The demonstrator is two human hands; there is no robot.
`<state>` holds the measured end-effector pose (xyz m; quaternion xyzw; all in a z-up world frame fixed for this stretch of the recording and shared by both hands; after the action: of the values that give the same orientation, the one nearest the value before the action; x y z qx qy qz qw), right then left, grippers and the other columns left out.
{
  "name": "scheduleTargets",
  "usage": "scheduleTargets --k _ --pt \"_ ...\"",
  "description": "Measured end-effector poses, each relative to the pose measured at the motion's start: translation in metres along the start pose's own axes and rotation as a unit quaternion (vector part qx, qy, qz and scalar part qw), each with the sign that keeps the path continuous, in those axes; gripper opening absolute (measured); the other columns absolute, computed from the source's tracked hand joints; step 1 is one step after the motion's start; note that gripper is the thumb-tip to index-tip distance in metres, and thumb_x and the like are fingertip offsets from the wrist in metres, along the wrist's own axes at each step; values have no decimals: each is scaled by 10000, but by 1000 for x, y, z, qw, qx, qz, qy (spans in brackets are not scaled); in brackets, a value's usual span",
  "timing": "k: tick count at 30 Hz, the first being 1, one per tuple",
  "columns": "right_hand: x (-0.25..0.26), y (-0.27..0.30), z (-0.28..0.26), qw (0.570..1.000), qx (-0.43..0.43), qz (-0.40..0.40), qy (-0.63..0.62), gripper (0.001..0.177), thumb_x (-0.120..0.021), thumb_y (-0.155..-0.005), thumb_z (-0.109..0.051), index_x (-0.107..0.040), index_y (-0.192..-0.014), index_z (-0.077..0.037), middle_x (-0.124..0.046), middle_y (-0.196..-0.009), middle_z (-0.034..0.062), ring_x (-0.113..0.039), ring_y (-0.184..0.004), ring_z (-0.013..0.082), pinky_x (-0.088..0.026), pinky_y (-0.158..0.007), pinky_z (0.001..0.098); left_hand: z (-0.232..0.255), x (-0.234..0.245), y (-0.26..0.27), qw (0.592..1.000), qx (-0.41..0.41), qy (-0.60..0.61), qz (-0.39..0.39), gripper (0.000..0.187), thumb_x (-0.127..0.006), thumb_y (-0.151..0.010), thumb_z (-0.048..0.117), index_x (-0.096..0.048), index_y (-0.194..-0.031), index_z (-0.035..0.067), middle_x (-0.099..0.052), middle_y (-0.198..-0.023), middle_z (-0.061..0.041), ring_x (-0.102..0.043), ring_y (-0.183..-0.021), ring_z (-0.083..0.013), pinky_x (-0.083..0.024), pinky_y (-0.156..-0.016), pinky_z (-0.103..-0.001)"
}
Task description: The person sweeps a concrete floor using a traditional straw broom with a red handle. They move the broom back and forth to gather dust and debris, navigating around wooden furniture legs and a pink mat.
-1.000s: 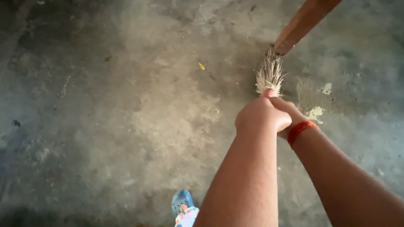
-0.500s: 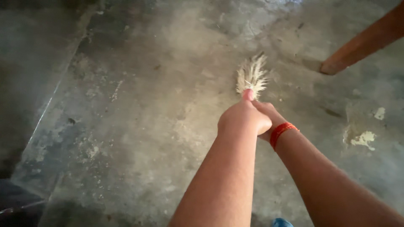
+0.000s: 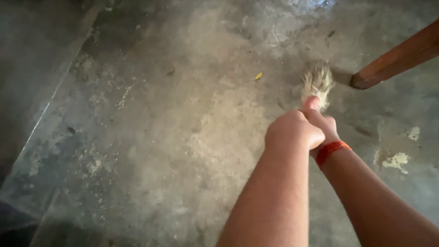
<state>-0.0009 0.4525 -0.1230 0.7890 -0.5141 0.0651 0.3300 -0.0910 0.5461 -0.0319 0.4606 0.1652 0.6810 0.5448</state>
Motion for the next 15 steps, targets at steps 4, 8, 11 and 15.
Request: scheduleTargets --k 4,8,11,15 --pt "6 -19 58 990 -102 -10 -92 362 -753 -850 -251 -662 -1074 17 -714 -1047 120 -674 -909 236 -534 -742 400 -4 -21 -15 1000 -4 -19 -8 459 -670 -835 232 -697 -1287 153 -686 -1292 -146 -645 -1213 -326 -520 -1012 -402" --pt "-28 -31 68 965 -151 -58 -208 353 -751 -863 -235 -663 -1045 54 -712 -1009 120 -677 -852 214 -535 -704 395 -21 -8 -19 999 2 -53 3 464 -668 -839 233 -694 -1295 155 -683 -1301 -148 -641 -1222 -328 -516 -1019 -402" --pt "-68 -21 42 939 -166 -126 -273 336 -752 -854 -215 -658 -998 73 -718 -965 127 -696 -800 214 -551 -667 399 -42 17 -18 996 45 -72 0 459 -676 -820 204 -706 -1274 140 -701 -1281 -148 -666 -1198 -327 -541 -998 -398" --pt "-80 -7 -5 977 -124 -162 -63 348 -744 -866 -234 -676 -1013 74 -719 -969 127 -683 -816 209 -531 -681 395 -47 31 -10 997 69 -34 16 459 -673 -804 180 -708 -1257 115 -723 -1253 -157 -696 -1167 -329 -562 -977 -400"
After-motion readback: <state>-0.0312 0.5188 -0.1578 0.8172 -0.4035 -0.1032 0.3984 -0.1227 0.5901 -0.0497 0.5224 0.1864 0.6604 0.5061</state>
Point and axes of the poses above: each hand's wrist, its own y-axis away from the middle knuckle, its own x-axis out of the back of the hand, z = x × y, the point moved 5 cm from there along -y, towards the middle knuckle
